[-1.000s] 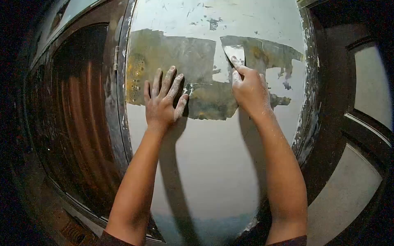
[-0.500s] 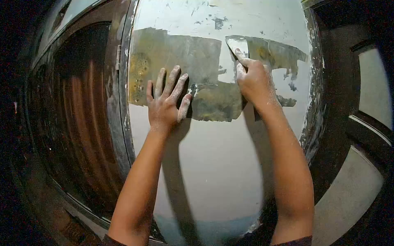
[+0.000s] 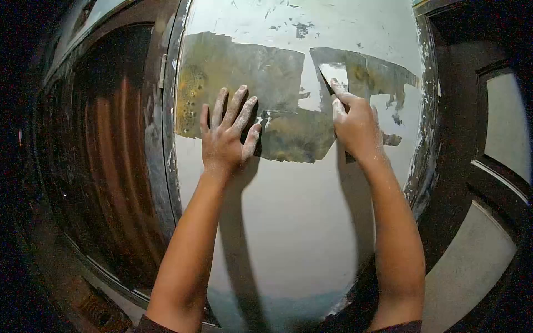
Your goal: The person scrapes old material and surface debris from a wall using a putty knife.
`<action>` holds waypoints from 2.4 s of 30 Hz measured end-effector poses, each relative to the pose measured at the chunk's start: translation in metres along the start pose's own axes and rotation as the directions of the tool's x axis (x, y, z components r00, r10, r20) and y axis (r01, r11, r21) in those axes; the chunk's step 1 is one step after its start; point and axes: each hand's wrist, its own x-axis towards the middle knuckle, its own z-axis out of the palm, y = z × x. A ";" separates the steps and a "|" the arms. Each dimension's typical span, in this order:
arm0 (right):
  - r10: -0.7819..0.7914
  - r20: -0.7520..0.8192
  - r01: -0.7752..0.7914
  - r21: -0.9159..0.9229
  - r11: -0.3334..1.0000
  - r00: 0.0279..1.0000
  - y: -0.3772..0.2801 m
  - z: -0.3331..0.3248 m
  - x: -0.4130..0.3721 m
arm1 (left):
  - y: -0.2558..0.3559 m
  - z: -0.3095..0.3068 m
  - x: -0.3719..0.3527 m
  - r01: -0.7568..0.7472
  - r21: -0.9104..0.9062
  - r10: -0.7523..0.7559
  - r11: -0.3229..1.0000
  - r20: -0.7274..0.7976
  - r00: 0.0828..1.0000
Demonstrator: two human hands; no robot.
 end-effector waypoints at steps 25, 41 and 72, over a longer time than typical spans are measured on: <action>0.018 -0.050 -0.015 0.074 0.997 0.999 0.003 0.012 -0.097 | -0.001 0.006 0.002 -0.013 0.061 0.016 0.998 -0.050 0.999; 0.108 -0.004 -0.107 0.089 0.990 0.994 0.006 0.011 -0.088 | 0.000 0.005 0.002 -0.001 0.052 0.002 0.999 -0.032 0.999; 0.122 -0.043 -0.121 0.012 0.993 0.992 -0.003 0.011 -0.065 | 0.000 0.003 0.002 -0.005 0.053 0.007 0.999 -0.040 0.999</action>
